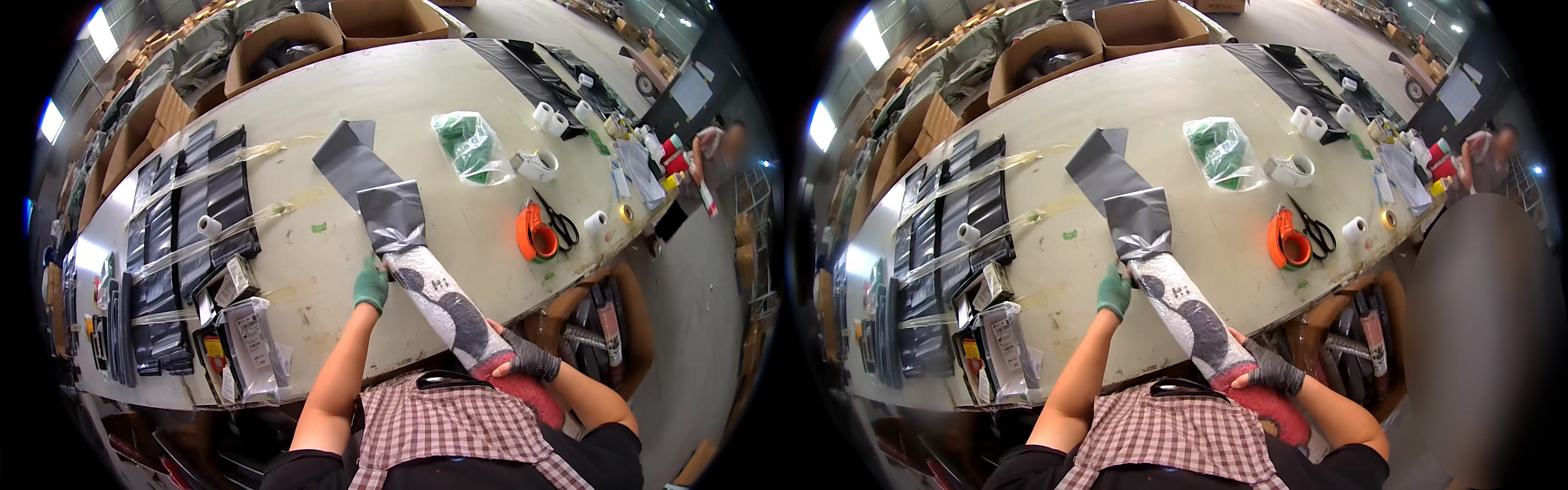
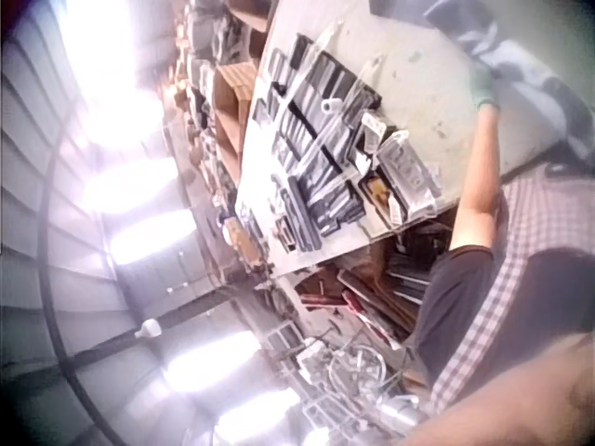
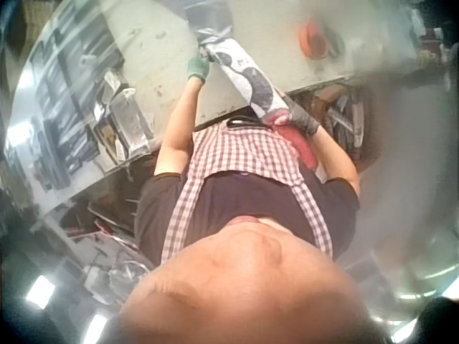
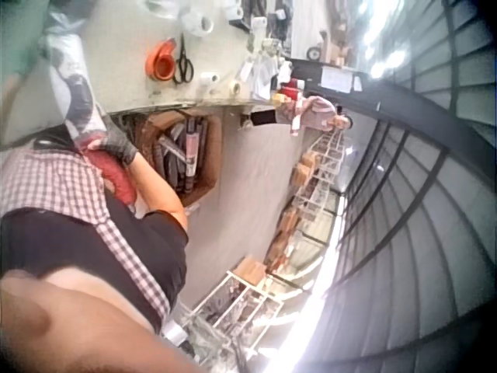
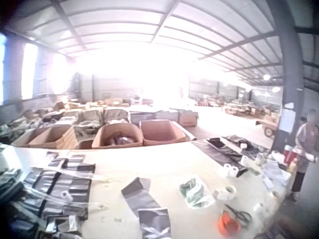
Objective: The person takes rolled items from a large box, places them into plastic sleeves, seals the sleeves with tape, and applies shipping labels.
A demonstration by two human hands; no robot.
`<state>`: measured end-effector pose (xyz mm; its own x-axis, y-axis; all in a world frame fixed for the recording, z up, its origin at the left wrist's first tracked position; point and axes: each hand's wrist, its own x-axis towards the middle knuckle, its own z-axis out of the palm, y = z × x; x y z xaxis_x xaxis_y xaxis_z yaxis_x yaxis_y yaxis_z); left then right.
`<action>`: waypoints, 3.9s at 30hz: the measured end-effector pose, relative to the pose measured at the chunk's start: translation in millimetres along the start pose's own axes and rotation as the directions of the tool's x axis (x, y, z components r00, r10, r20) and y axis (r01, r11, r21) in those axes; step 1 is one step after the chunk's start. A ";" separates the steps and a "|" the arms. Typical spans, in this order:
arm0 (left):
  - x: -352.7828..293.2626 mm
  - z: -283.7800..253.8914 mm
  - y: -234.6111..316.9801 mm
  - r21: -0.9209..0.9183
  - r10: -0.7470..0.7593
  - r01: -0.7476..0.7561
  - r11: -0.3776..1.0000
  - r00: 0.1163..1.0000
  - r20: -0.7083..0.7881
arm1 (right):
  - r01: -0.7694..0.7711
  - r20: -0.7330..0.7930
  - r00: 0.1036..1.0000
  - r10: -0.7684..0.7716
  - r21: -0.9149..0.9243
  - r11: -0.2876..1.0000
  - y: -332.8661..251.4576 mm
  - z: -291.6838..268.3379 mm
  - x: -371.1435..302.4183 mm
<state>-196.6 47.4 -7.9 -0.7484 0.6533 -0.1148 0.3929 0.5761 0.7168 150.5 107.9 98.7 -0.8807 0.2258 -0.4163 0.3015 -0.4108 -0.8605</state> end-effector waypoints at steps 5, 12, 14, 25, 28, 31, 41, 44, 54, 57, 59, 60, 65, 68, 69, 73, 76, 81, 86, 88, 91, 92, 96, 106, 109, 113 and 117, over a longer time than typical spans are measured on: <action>23.6 -3.8 -2.3 0.165 0.124 -0.138 0.977 0.988 0.091 | 0.003 -0.002 1.000 -0.003 0.011 1.000 1.4 -4.7 13.4; 3.5 6.6 19.3 0.206 0.124 -0.175 0.963 0.963 0.239 | 0.065 -0.059 0.996 -0.069 -0.065 0.996 7.3 -25.4 24.9; 32.2 10.6 -4.3 0.101 0.162 -0.180 0.978 0.973 0.164 | 0.036 -0.042 0.998 -0.035 0.006 0.999 -6.0 -23.7 38.9; 198.6 -36.4 -41.4 0.292 -0.052 0.075 0.953 0.995 -0.085 | 0.049 -0.158 0.954 -0.253 -0.754 0.655 -14.5 -14.2 282.0; 175.7 -47.3 -54.5 0.208 -0.085 0.094 0.974 0.995 -0.051 | 0.199 -0.208 0.812 -0.545 -0.779 0.594 -66.3 -37.8 343.2; 183.1 -62.5 -41.2 -0.108 -0.224 0.241 0.965 0.963 0.149 | 0.136 -0.277 0.898 -0.342 -0.565 0.814 -114.2 -44.5 427.0; 47.3 -63.2 -37.9 0.036 0.173 -0.192 0.981 0.940 0.295 | 0.418 0.136 0.649 -0.748 -0.886 0.202 -33.5 -40.6 305.3; -120.1 -30.3 -42.0 0.050 0.087 -0.173 0.984 0.698 0.711 | 0.271 0.198 0.944 -0.264 -0.922 0.276 73.0 -41.6 143.4; -79.0 -33.9 10.3 -0.176 0.029 0.054 0.983 0.901 0.434 | 0.142 -0.108 0.839 -0.533 -0.903 0.406 -8.0 -27.4 156.7; -91.7 -20.2 16.6 -0.038 -0.284 0.405 0.913 0.702 0.653 | 0.151 -0.079 0.782 -0.619 -0.939 0.310 31.7 -39.8 156.4; -97.0 -19.2 2.6 -0.088 -0.266 0.387 0.918 0.766 0.585 | -0.032 -0.240 0.844 -0.480 -0.916 0.400 18.4 -48.1 145.2; -104.3 -13.0 -6.8 -0.106 -0.264 0.386 0.916 0.782 0.564 | -0.030 -0.304 0.760 -0.574 -0.899 0.437 27.3 -48.2 140.8; -119.9 8.8 -7.3 -0.126 -0.155 0.227 0.966 0.893 0.423 | 0.328 -0.028 0.853 -0.521 -0.747 0.578 35.4 13.7 154.1; -117.6 5.6 -5.3 -0.128 -0.054 0.128 0.983 0.881 0.470 | 0.092 0.132 0.734 -0.666 -0.991 -0.095 98.1 -39.3 249.2; -119.7 0.0 -14.0 -0.140 0.003 0.063 0.988 0.903 0.429 | -0.012 -0.039 0.812 -0.582 -0.999 0.049 101.6 -52.2 265.4; -136.3 -97.5 -56.9 0.133 -0.134 0.091 0.987 0.921 0.365 | 0.052 -0.071 0.727 -0.683 -0.986 0.158 80.3 -22.1 270.4; -147.3 -223.8 -141.4 -0.139 -0.149 0.095 0.986 0.876 -0.460 | 0.141 0.059 0.779 -0.624 -0.986 0.084 99.1 -55.4 260.3; -204.8 -314.0 -258.4 0.400 -0.306 0.536 0.744 0.804 -0.510 | 0.172 0.101 0.792 -0.602 -0.983 0.061 87.6 -45.5 259.9; -211.2 -319.4 -286.7 0.174 -0.435 0.525 0.833 0.816 -0.379 | 0.057 0.016 0.872 -0.489 -0.996 0.070 83.2 -42.2 258.1; -211.2 -320.0 -285.2 0.167 -0.383 0.480 0.861 0.830 -0.405 | 0.097 0.046 0.855 -0.517 -0.993 0.072 85.8 -49.3 255.8; -209.2 -318.7 -279.5 0.167 -0.337 0.433 0.886 0.847 -0.410 | 0.115 0.067 0.813 -0.578 -0.992 0.047 91.6 -56.2 259.4; -207.4 -316.2 -276.7 0.226 -0.299 0.428 0.875 0.845 -0.444 | 0.134 0.076 0.804 -0.589 -0.989 0.056 93.1 -59.2 260.3; -209.6 -303.7 -274.3 0.349 -0.236 0.428 0.834 0.847 -0.475 | 0.150 0.077 0.809 -0.583 -0.986 0.077 90.9 -49.8 256.6; -209.7 -316.2 -268.9 0.142 -0.363 0.450 0.882 0.839 -0.407 | 0.183 0.096 0.798 -0.595 -0.979 0.088 80.3 -42.4 251.8; -214.2 -315.9 -278.3 0.137 -0.285 0.377 0.916 0.853 -0.437 | 0.152 0.079 0.823 -0.563 -0.985 0.083 80.3 -43.4 250.7; -218.5 -314.5 -283.2 -0.038 -0.391 0.409 0.912 0.836 -0.384 | 0.229 0.123 0.793 -0.597 -0.968 0.105 76.4 -38.9 253.2; -209.0 -317.5 -269.8 0.170 -0.395 0.481 0.860 0.838 -0.376 | 0.230 0.119 0.804 -0.582 -0.966 0.121 74.5 -37.4 250.5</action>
<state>-315.9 -400.5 41.1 -0.9834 0.1356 -0.1203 0.0688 0.8931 0.4446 -33.9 166.9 -80.7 -0.9273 0.3159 0.2008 0.1866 0.8552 -0.4835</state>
